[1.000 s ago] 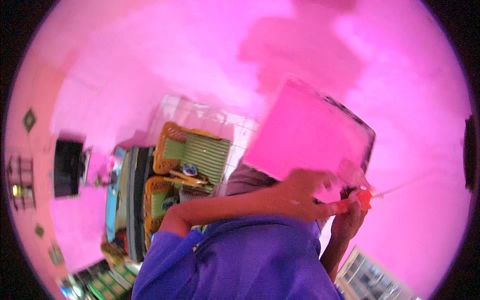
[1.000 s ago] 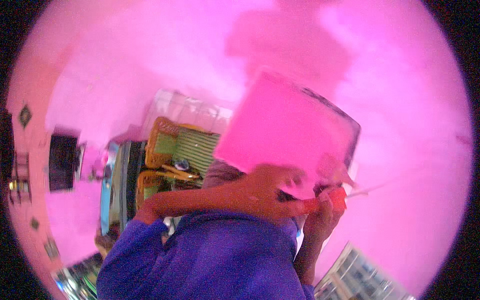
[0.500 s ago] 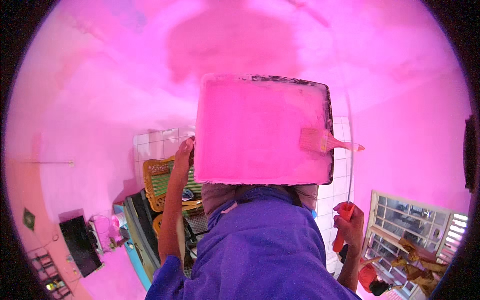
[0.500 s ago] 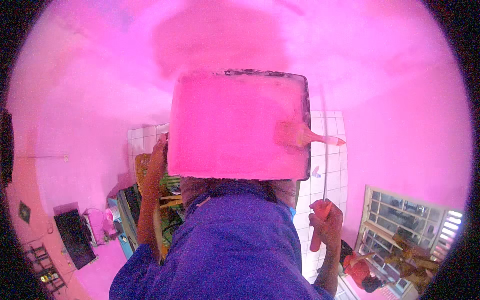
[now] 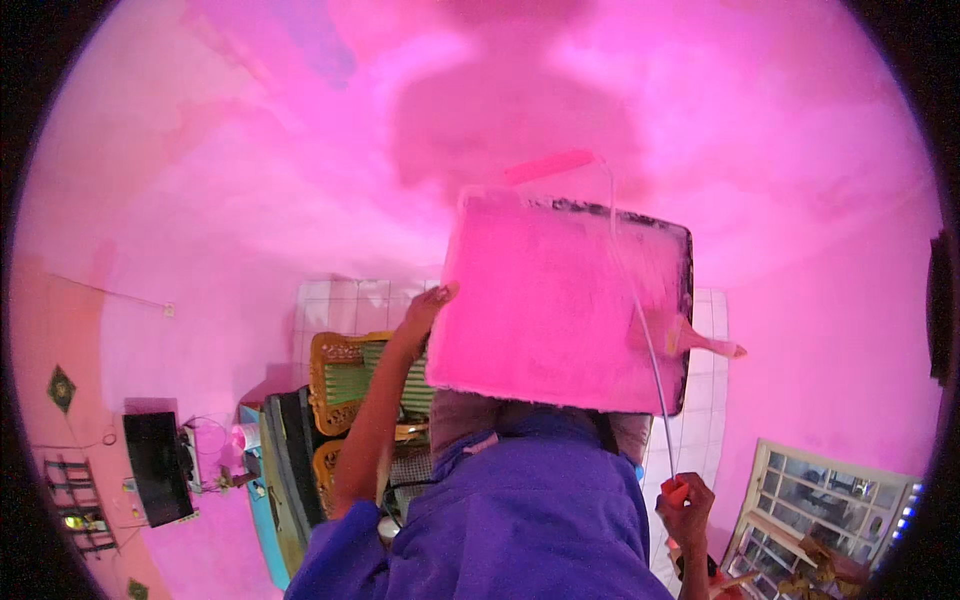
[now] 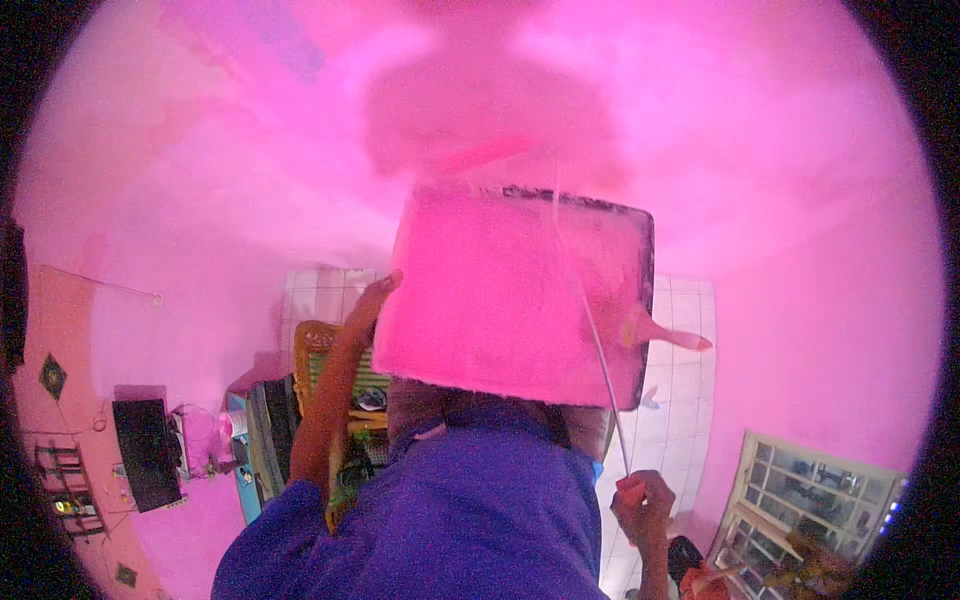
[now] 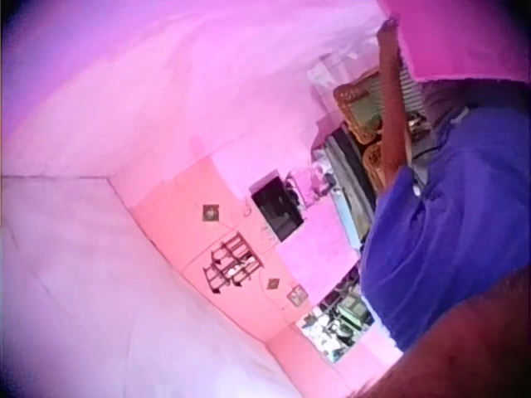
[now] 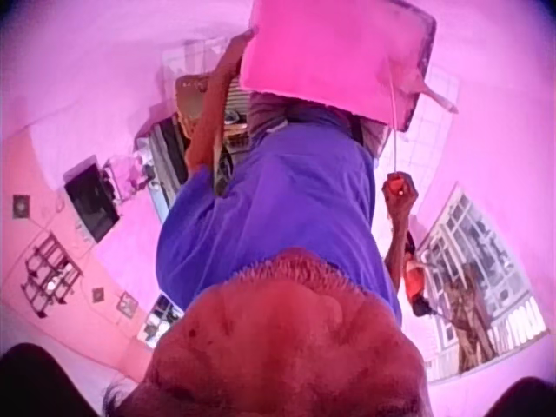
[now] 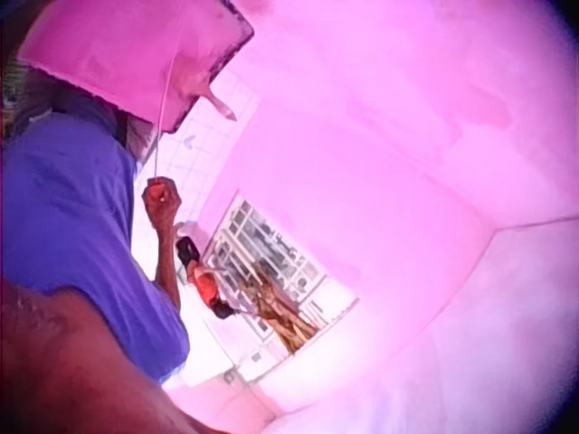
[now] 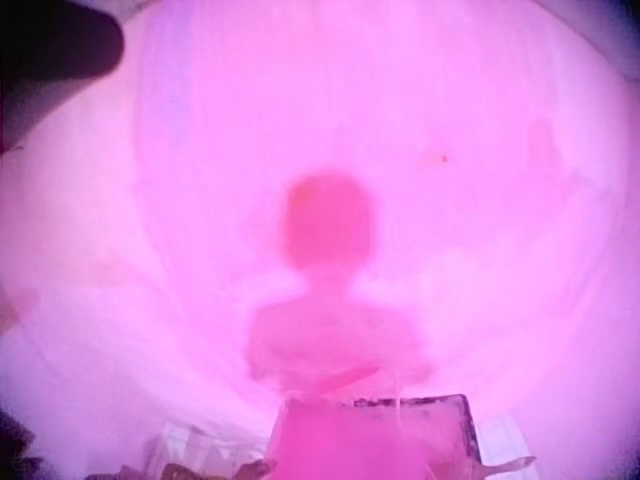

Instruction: The person paints a ceiling with pink paint using a roller, frequently dipping the roller into a paint tray held in their other hand.

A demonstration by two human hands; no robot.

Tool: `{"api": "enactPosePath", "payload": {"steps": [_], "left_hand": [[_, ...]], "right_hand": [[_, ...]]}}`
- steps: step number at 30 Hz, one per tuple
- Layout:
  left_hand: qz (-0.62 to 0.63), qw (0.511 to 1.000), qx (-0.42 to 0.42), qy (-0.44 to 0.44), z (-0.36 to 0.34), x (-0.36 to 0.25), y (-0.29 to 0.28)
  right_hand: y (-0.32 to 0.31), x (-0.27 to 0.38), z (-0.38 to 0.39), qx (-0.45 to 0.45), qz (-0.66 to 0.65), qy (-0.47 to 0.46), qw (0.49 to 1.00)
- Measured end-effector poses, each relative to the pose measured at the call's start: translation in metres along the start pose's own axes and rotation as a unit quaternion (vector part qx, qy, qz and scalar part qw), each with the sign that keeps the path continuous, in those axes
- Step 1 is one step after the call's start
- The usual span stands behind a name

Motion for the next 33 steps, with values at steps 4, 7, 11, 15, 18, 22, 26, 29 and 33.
{"api": "enactPosePath", "payload": {"steps": [4,7,11,15,18,22,26,29,33], "left_hand": [[0.128,0.990,0.044,0.034,0.033,-0.034,0.017],[0.151,0.986,0.049,0.048,0.018,-0.023,0.010],[0.193,0.971,0.119,0.071,0.001,-0.015,0.006],[0.177,0.979,0.067,0.081,-0.001,-0.018,0.016],[0.183,0.979,0.061,0.072,-0.008,-0.013,0.015],[0.162,0.983,0.035,0.076,-0.014,-0.012,0.005],[0.157,0.983,0.059,0.078,-0.031,0.001,-0.002],[0.111,0.981,0.069,0.144,-0.036,-0.003,-0.009],[0.127,0.986,0.078,0.075,-0.017,-0.024,0.013]], "right_hand": [[-0.039,0.033,0.002,-0.022,0.146,-0.029,0.989],[-0.061,0.026,0.018,-0.026,0.110,0.046,0.993],[-0.077,0.022,0.028,0.034,0.206,0.001,0.978],[-0.080,0.015,0.020,0.045,0.274,-0.034,0.960],[-0.097,0.022,-0.002,0.029,0.233,-0.029,0.972],[-0.117,0.033,-0.030,-0.007,0.289,-0.112,0.951],[-0.106,0.031,-0.051,-0.055,0.277,-0.052,0.958],[-0.096,0.024,-0.046,-0.083,0.208,0.015,0.974],[-0.095,0.028,-0.034,-0.154,0.228,-0.048,0.960]]}}
Point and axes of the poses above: each hand's wrist, its own z-axis away from the middle knuckle, its own y-axis out of the palm, x = y × z, the point moved 3 cm from there along -z, towards the middle knuckle, and after that the axes turned 9 degrees about z, right-handed, at the moved point
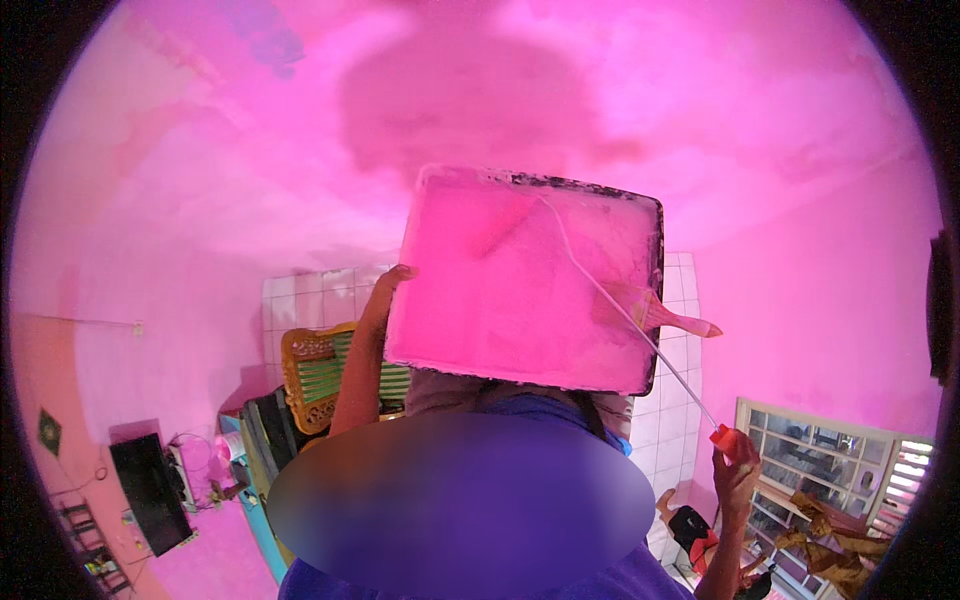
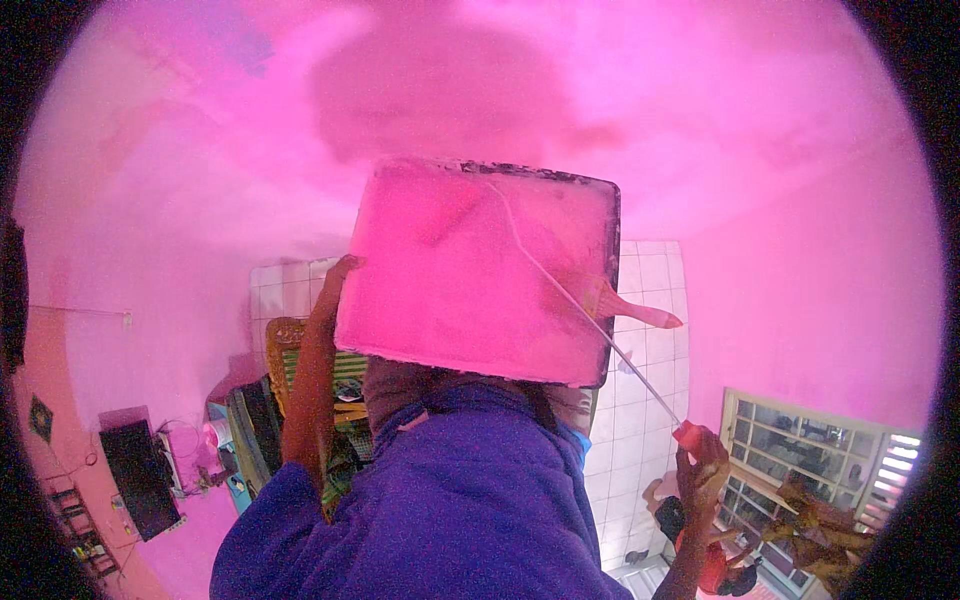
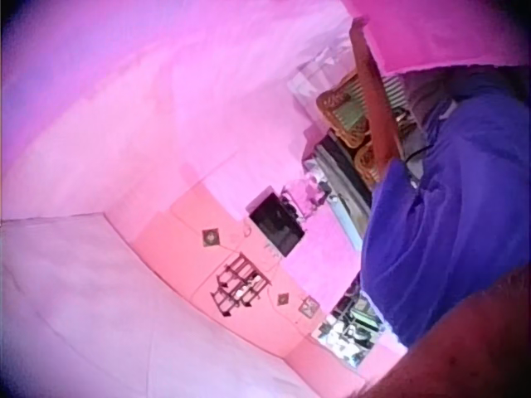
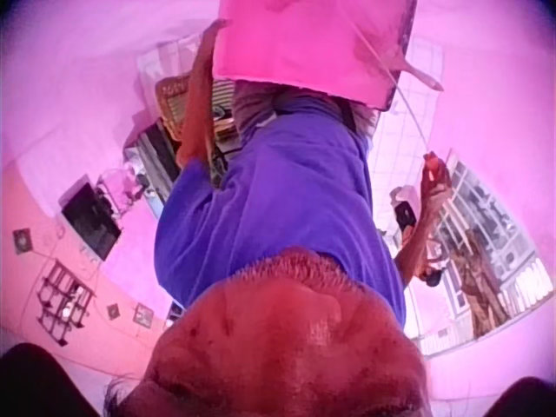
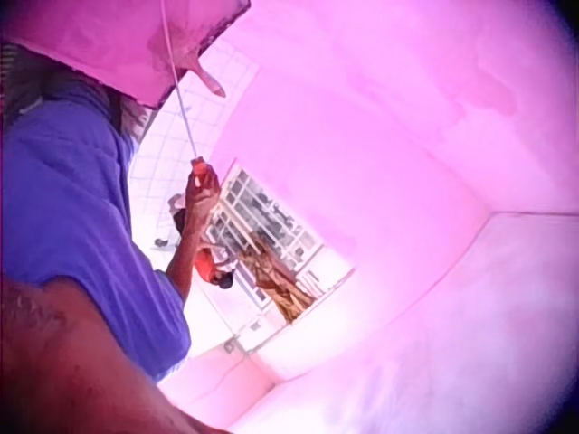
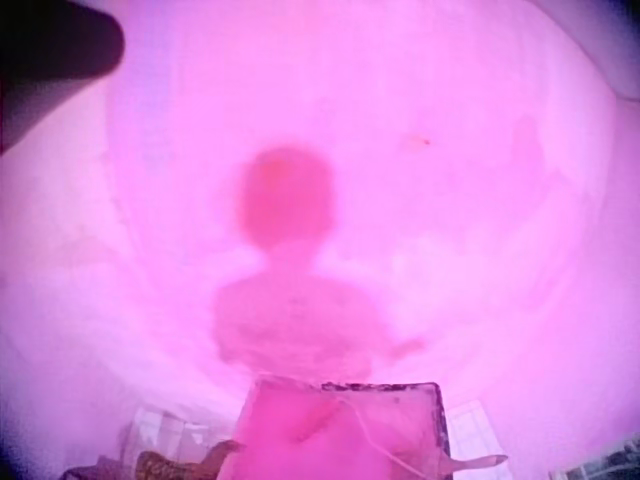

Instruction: The person paints a ceiling with pink paint using a roller, frequently dipping the roller into a paint tray held in their other hand.

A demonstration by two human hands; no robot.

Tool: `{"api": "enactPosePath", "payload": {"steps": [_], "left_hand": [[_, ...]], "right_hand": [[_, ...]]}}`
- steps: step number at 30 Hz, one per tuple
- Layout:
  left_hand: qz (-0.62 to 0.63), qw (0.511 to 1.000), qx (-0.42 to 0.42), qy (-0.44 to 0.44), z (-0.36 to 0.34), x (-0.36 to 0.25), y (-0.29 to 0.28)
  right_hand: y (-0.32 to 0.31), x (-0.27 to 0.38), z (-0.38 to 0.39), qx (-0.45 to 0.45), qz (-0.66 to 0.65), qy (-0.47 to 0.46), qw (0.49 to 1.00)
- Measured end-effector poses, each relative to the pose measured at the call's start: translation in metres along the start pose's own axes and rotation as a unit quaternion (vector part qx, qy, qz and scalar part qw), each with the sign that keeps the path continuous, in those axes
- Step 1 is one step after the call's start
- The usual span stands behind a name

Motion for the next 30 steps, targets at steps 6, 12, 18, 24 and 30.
{"api": "enactPosePath", "payload": {"steps": [6,12,18,24,30], "left_hand": [[-0.005,1.000,-0.018,-0.012,0.004,0.001,-0.002],[-0.037,0.999,-0.008,-0.002,0.000,0.009,-0.008],[0.011,1.000,-0.017,-0.019,0.001,0.000,0.003],[0.004,0.997,-0.055,-0.046,0.027,-0.020,0.019],[-0.027,1.000,0.015,-0.005,0.015,0.000,-0.002]], "right_hand": [[0.000,-0.010,0.026,0.069,0.096,-0.026,0.993],[-0.009,0.014,0.043,0.112,0.005,0.069,0.991],[-0.009,0.005,0.050,0.098,0.127,0.031,0.987],[-0.006,0.026,0.029,0.261,0.043,0.161,0.951],[-0.009,0.031,0.021,0.256,-0.051,0.150,0.954]]}}
Point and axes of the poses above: each hand's wrist, its own z-axis away from the middle knuckle, its own y-axis out of the palm, x = y × z, the point moved 3 cm from there along -z, towards the middle knuckle, and after that the axes turned 9 degrees about z, right-handed, at the moved point
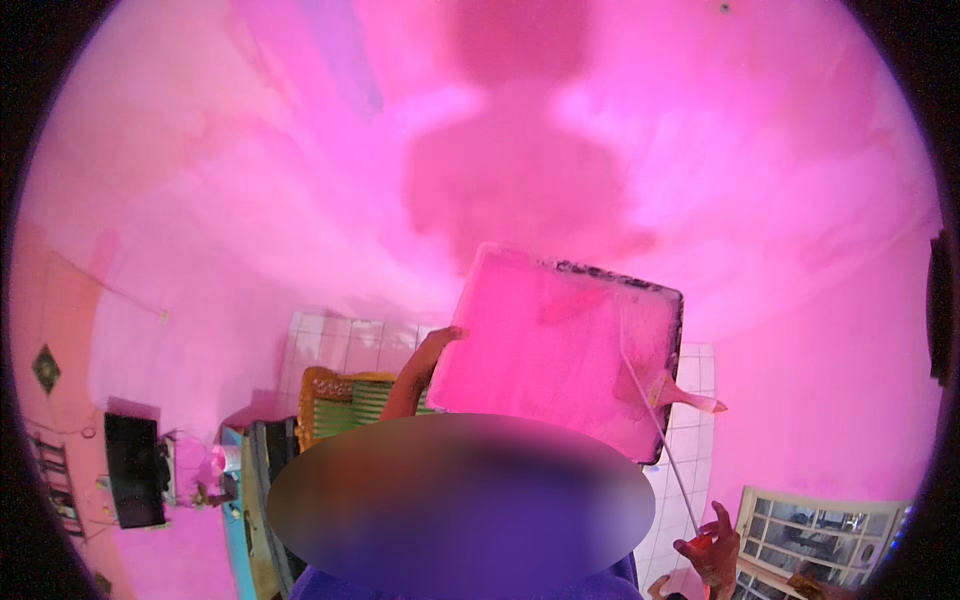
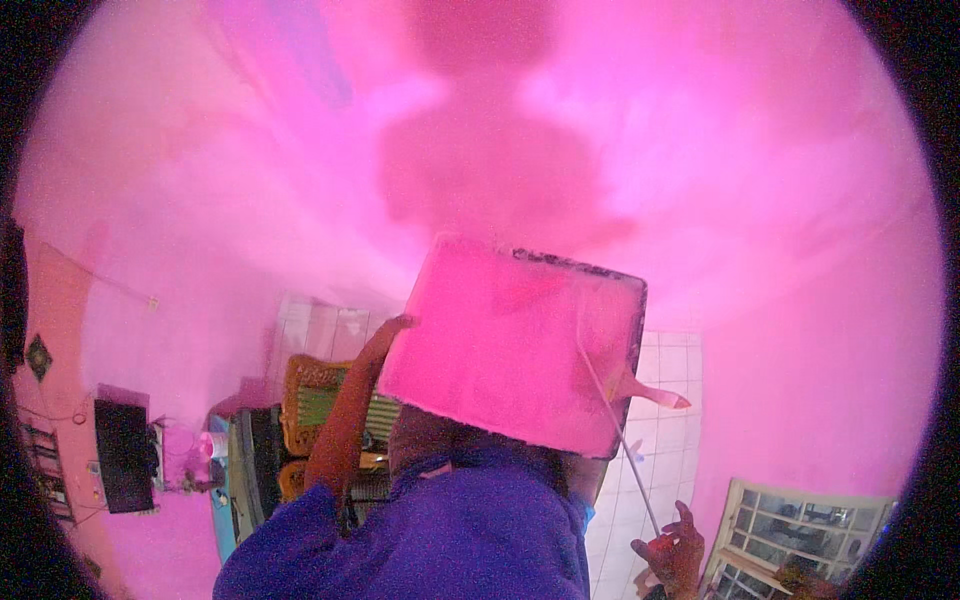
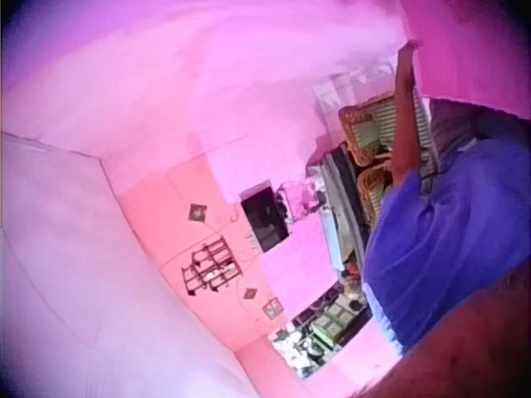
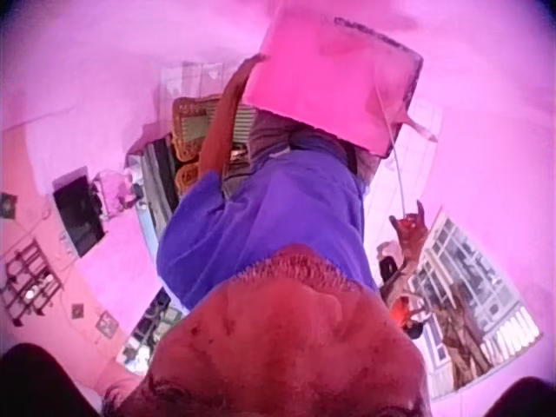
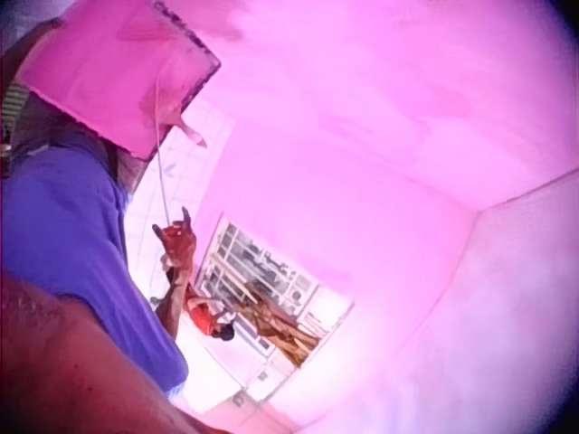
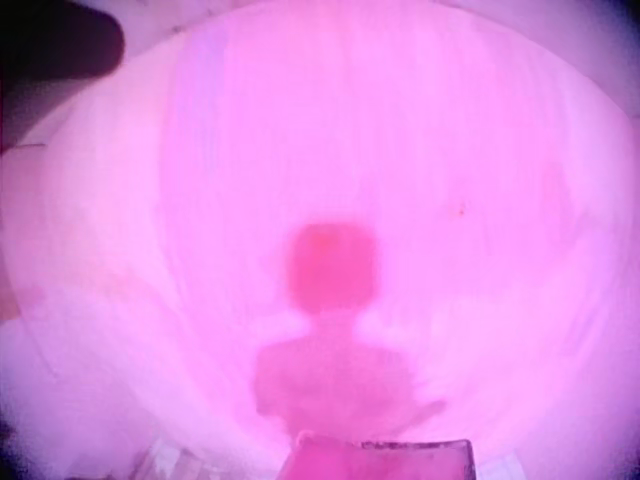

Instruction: The person paints a ceiling with pink paint using a roller, frequently dipping the roller into a paint tray held in their other hand.

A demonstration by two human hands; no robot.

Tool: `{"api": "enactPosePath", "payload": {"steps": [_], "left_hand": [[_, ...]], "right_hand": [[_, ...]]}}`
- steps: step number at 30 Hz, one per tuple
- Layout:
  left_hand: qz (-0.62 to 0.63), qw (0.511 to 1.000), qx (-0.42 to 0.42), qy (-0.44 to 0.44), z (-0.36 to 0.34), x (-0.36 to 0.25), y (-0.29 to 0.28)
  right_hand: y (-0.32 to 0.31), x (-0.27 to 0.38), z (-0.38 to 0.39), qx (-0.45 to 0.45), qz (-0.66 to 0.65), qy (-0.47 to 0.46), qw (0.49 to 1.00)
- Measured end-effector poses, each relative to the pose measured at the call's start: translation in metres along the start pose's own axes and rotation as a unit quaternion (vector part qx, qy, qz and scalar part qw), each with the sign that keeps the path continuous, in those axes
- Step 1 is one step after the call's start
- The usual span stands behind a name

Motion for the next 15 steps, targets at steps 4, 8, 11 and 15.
{"api": "enactPosePath", "payload": {"steps": [4,8,11,15], "left_hand": [[-0.003,0.999,-0.022,-0.038,0.005,-0.005,0.006],[-0.043,0.999,-0.029,-0.008,0.006,-0.007,0.008],[-0.014,1.000,-0.012,-0.025,-0.009,0.009,-0.005],[0.002,0.999,-0.005,-0.048,-0.002,0.002,0.001]], "right_hand": [[-0.014,0.002,-0.012,-0.103,0.046,-0.114,0.987],[-0.025,-0.020,-0.009,0.007,0.030,-0.078,0.996],[-0.005,-0.066,0.004,0.141,-0.163,-0.004,0.977],[0.001,-0.060,0.010,0.092,-0.045,0.053,0.993]]}}
Point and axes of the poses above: each hand's wrist, its own z-axis away from the middle knuckle, its own y-axis out of the palm, x = y × z, the point moved 3 cm from there along -z, towards the middle knuckle, and after that the axes turned 9 degrees about z, right-handed, at the moved point
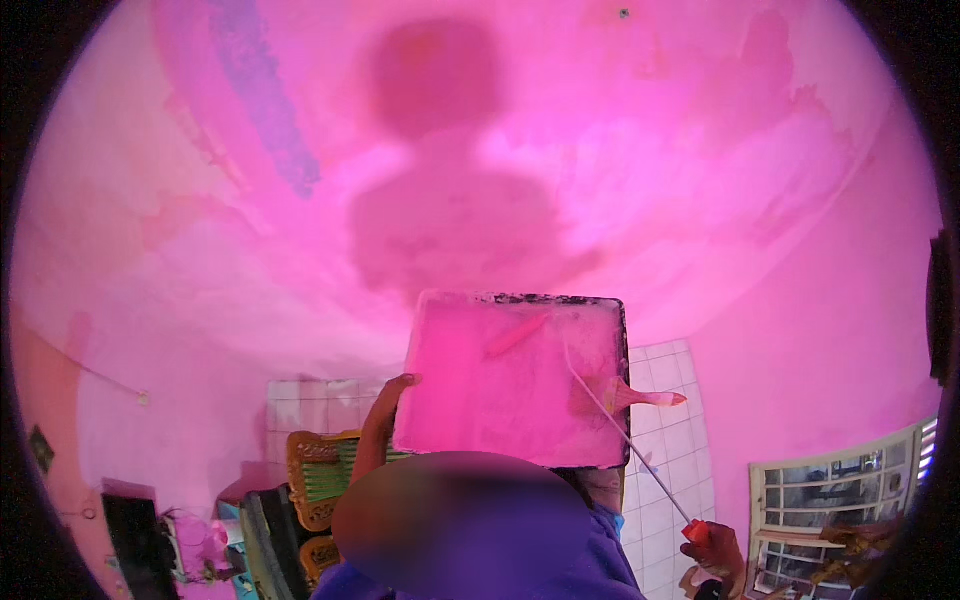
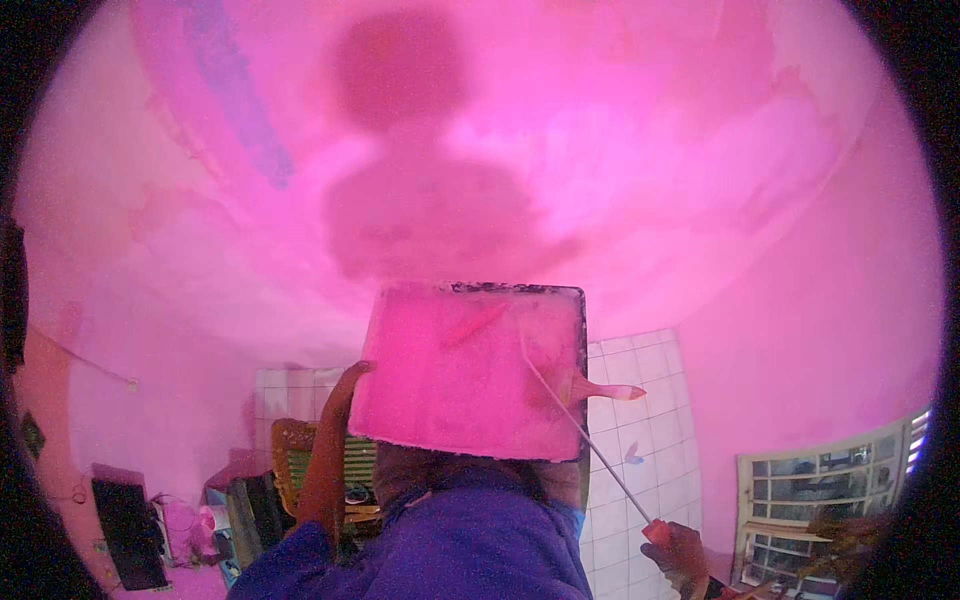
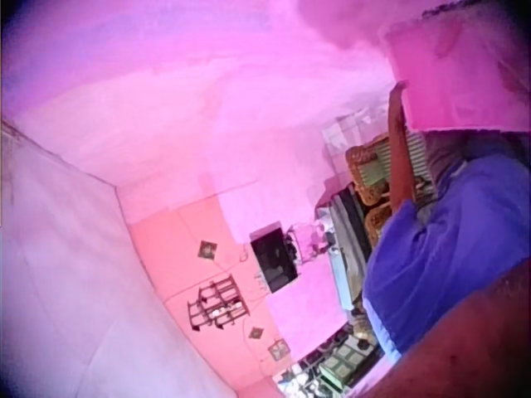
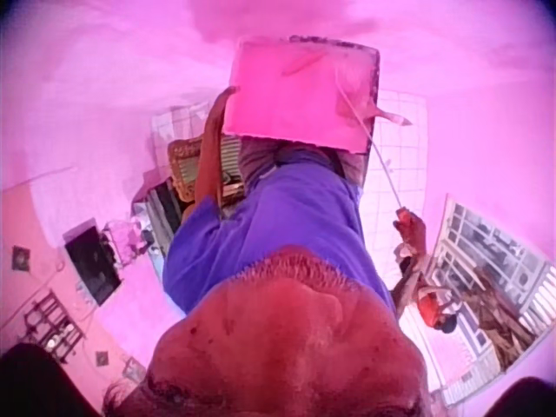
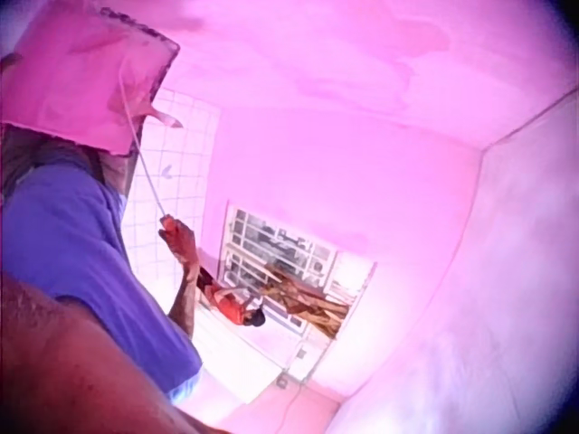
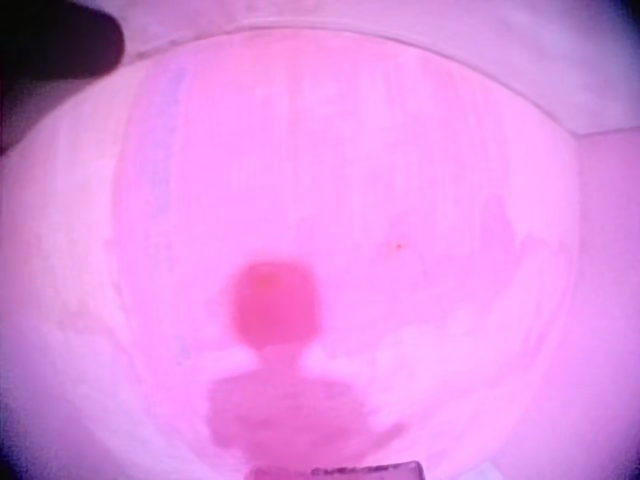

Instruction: The person paints a ceiling with pink paint using a roller, frequently dipping the roller into a paint tray held in their other hand.

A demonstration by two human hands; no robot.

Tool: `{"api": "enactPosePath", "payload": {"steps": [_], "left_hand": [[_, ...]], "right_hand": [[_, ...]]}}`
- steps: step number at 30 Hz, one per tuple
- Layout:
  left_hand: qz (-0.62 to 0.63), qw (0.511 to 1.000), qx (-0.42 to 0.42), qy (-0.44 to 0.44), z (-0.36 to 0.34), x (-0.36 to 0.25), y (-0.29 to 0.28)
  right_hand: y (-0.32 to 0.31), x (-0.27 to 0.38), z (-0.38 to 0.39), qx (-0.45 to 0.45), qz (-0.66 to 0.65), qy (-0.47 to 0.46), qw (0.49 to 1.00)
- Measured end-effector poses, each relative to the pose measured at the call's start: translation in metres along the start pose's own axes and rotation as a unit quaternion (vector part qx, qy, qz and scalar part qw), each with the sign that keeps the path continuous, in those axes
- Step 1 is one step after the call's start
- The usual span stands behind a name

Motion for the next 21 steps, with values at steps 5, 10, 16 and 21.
{"api": "enactPosePath", "payload": {"steps": [5,10,16,21], "left_hand": [[0.009,1.000,-0.006,0.014,-0.011,0.005,-0.006],[0.015,0.999,0.024,0.034,-0.012,0.012,-0.011],[0.015,0.998,0.009,0.058,0.006,0.002,-0.008],[-0.167,0.975,-0.130,0.064,0.022,-0.032,0.009]], "right_hand": [[0.029,-0.056,-0.005,-0.151,0.159,-0.177,0.959],[0.013,-0.004,0.011,-0.072,-0.093,-0.216,0.969],[-0.024,0.072,-0.012,-0.077,-0.074,-0.104,0.989],[-0.011,0.158,-0.027,0.057,-0.252,-0.146,0.955]]}}
Point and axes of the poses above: each hand's wrist, its own z-axis away from the middle knuckle, its own y-axis out of the palm, x = y × z, the point moved 3 cm from there along -z, towards the middle knuckle, and after that the axes turned 9 degrees about z, right-handed, at the moved point
